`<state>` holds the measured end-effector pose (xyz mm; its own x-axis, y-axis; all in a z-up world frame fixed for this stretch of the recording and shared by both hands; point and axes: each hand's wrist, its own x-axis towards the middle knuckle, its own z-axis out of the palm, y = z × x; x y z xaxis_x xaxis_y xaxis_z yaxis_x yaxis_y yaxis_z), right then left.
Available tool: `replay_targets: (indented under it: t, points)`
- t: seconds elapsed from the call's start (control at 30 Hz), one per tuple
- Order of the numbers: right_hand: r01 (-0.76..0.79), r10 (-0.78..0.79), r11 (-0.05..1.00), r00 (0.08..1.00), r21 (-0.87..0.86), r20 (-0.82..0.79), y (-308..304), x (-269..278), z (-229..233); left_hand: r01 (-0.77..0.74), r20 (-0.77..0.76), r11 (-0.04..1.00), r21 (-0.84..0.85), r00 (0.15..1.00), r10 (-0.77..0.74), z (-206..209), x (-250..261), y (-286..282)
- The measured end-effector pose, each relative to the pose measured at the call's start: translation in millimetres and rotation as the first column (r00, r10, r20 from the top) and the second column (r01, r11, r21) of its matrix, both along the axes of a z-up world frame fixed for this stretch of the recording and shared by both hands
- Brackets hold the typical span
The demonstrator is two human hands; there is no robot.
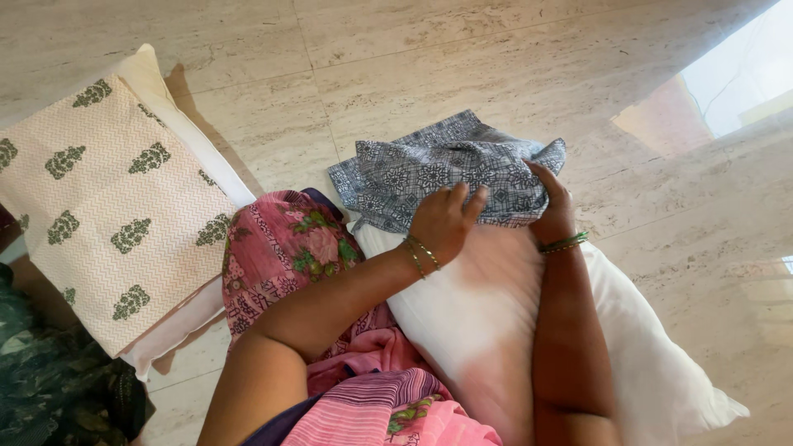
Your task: The person inserts two white pillows into patterned pillowcases one at a time. They first insert a pillow into a blue floral case, then into a grey patterned case, smoothing and adjusting each cover after insertion.
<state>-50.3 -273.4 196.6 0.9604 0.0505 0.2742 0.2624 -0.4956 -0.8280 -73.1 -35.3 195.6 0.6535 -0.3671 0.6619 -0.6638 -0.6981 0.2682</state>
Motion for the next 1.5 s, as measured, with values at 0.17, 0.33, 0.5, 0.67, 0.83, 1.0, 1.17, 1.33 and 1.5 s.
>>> replay_targets:
  t: [0.17, 0.33, 0.5, 0.67, 0.83, 1.0, 1.17, 1.33, 1.5]
  points:
    - [0.011, -0.015, 0.998, 0.998, 0.063, 0.058, -12.4, -10.5, 18.8, -0.197, -0.166, 0.98, 0.024, 0.966, 0.198, -18.4, 12.1, 64.9]
    - [0.094, -0.099, 0.992, 0.993, 0.08, 0.062, -13.0, -24.1, 36.5, -0.269, -0.26, 0.937, -0.223, 0.943, 0.209, -38.9, 25.6, 91.7]
    - [0.151, -0.152, 0.988, 0.986, 0.008, 0.069, -18.4, -32.7, 46.0, -0.242, -0.249, 0.798, -0.552, 0.961, 0.119, -38.0, 41.1, 88.0]
    - [0.131, -0.146, 0.979, 0.986, 0.159, 0.087, -31.1, -33.7, 45.5, -0.213, -0.364, 0.83, -0.515, 0.931, 0.014, -28.9, 48.7, 94.8]
    - [0.157, -0.171, 0.946, 0.985, 0.282, 0.026, -47.9, -32.4, 40.6, -0.117, -0.259, 0.95, -0.29, 0.965, 0.04, -38.6, 52.2, 103.4]
    - [0.17, -0.185, 0.956, 0.982, 0.238, 0.042, -50.9, -34.1, 40.8, -0.23, -0.153, 0.941, -0.248, 0.968, 0.197, -59.0, 57.1, 107.3]
    - [0.13, -0.156, 0.933, 0.987, 0.337, 0.05, -54.6, -41.0, 43.4, -0.458, -0.487, 0.616, -0.641, 0.863, 0.135, -104.4, 99.9, 100.2]
    - [0.141, -0.18, 0.923, 0.981, 0.359, 0.077, -56.9, -44.9, 44.0, -0.337, -0.408, 0.26, -0.905, 0.858, -0.311, -161.9, 119.9, 81.9]
    - [0.146, -0.212, 0.857, 0.974, 0.494, 0.078, -68.8, -52.3, 42.0, -0.345, -0.536, 0.724, -0.598, 0.843, -0.041, -153.8, 99.0, 90.1]
